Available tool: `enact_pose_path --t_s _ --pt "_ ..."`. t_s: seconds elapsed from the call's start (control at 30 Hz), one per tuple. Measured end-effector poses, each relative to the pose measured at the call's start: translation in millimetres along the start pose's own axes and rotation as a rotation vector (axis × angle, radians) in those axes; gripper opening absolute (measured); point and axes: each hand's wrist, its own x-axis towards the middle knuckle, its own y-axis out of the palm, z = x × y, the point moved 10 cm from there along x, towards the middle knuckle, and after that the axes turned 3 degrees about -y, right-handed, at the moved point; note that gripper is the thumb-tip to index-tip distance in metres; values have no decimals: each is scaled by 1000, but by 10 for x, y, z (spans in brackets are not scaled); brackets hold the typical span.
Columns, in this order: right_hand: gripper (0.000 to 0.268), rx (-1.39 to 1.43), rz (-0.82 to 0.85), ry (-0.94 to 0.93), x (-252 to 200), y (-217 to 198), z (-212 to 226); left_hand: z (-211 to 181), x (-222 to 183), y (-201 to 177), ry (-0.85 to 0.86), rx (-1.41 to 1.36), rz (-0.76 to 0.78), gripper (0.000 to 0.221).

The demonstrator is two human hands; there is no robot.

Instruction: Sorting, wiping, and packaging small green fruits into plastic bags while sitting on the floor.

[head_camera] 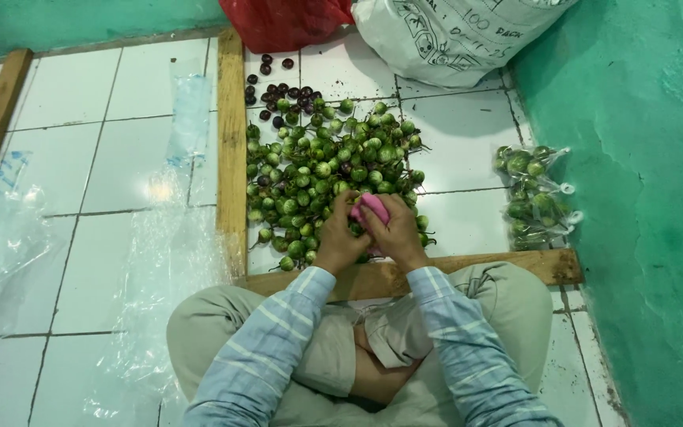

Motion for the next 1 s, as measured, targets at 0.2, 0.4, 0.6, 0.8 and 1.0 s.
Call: enact_pose_path --t_s 0.2,0.4,0.6,0.8,1.0 --pt "28 137 -197 181 26 -377 181 -245 -35 -14 35 -272 59 70" --pt "42 603 -281 376 51 -668 500 24 122 -95 23 -455 -16 44" --pt "45 112 -17 -18 35 -186 558 46 89 -18 67 -332 -17 50" --pt "17 119 -50 92 52 -223 371 -82 41 14 79 -353 -2 57" --pt "25 454 -342 235 85 -643 513 -187 68 -77 32 -465 10 47"
